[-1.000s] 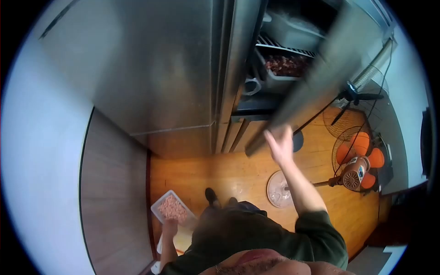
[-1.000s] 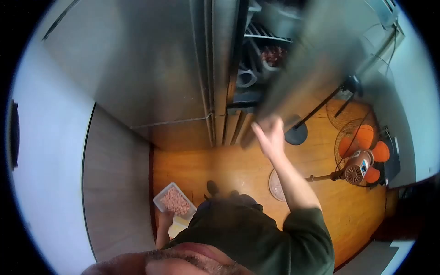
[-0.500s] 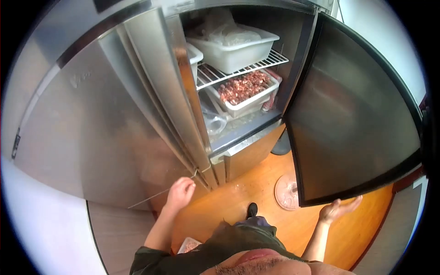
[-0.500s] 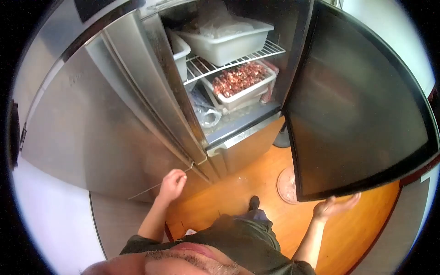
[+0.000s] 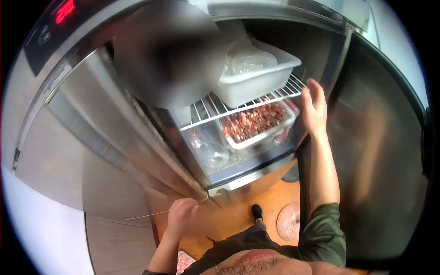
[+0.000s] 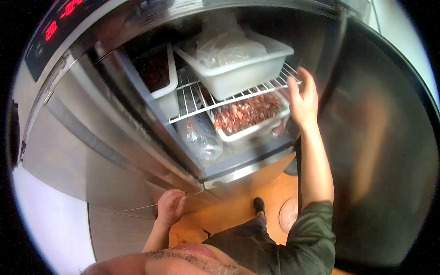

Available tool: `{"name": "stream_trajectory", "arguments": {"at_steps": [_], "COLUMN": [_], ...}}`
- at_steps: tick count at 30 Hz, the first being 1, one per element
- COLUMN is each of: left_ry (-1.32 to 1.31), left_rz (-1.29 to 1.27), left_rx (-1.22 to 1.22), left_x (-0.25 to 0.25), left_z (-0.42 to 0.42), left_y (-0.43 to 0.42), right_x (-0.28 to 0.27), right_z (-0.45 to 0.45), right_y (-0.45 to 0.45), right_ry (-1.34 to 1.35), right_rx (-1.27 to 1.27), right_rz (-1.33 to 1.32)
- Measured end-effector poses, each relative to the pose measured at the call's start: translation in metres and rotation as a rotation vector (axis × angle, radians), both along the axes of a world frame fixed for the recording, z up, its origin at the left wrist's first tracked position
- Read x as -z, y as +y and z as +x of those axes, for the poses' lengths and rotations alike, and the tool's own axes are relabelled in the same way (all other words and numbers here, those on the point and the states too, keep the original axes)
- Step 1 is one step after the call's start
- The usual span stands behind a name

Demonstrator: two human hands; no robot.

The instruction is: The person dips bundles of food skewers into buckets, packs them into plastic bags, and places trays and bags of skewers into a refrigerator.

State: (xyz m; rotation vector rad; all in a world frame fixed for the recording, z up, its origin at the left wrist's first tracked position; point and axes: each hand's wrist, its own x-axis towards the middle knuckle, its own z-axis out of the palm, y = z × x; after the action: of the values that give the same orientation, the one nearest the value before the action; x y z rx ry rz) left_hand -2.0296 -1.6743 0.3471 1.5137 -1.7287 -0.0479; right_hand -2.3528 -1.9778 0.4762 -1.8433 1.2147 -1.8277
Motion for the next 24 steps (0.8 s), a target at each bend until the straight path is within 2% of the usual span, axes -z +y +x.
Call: {"name": "stream_trajectory", "arguments": {"at_steps": [3, 6, 7, 9, 11, 13, 17, 18, 21, 22, 23, 24], "left_ry": [-0.072, -0.193, -0.279, -0.454, -0.562, -0.661, -0.742, -0.735, -0.736, -0.740, -0.743, -0.759], "left_rz": [-0.145, -0.311, -0.360, -0.491, -0.568, -0.513, -0.420, -0.379, -0.371, -0.369, -0.371, -0.441], "left_rx": [0.044, 0.119, 0.088, -0.033, -0.141, -0.259, -0.363, -0.371, -0.353, -0.341, -0.330, -0.305], "left_x": [-0.047, -0.098, -0.118, -0.144, -0.166, -0.188, -0.194, -0.190, -0.184, -0.185, -0.186, -0.190], "left_z": [-0.038, -0.070, -0.080, -0.095, -0.102, -0.111, -0.108, -0.103, -0.094, -0.093, -0.095, -0.099], "left_y": [-0.063, -0.133, -0.153, -0.191, -0.222, -0.238, -0.253, -0.257, -0.262, -0.261, -0.262, -0.261], "right_x": [-0.017, -0.018, -0.001, -0.006, 0.002, -0.006, 0.004, 0.002, 0.020, -0.008, -0.022, -0.042], "right_z": [0.002, -0.001, 0.000, 0.017, 0.026, 0.034, 0.050, 0.053, 0.009, 0.002, -0.009, -0.009], "right_y": [-0.087, -0.138, -0.164, -0.160, -0.170, -0.145, -0.109, -0.100, -0.143, -0.142, -0.157, -0.167], "right_ry": [0.123, -0.165, -0.306, -0.604, -0.727, -0.683, -0.575, -0.677, -0.598, -0.772, -0.676, -0.437], "right_rx": [0.169, -0.067, -0.147, -0.309, -0.322, -0.345, -0.323, -0.400, -0.470, -0.567, -0.549, -0.411], "right_rz": [-0.058, 0.196, 0.233, 0.287, 0.224, 0.253, 0.071, 0.057, 0.182, 0.337, 0.443, 0.359]}}
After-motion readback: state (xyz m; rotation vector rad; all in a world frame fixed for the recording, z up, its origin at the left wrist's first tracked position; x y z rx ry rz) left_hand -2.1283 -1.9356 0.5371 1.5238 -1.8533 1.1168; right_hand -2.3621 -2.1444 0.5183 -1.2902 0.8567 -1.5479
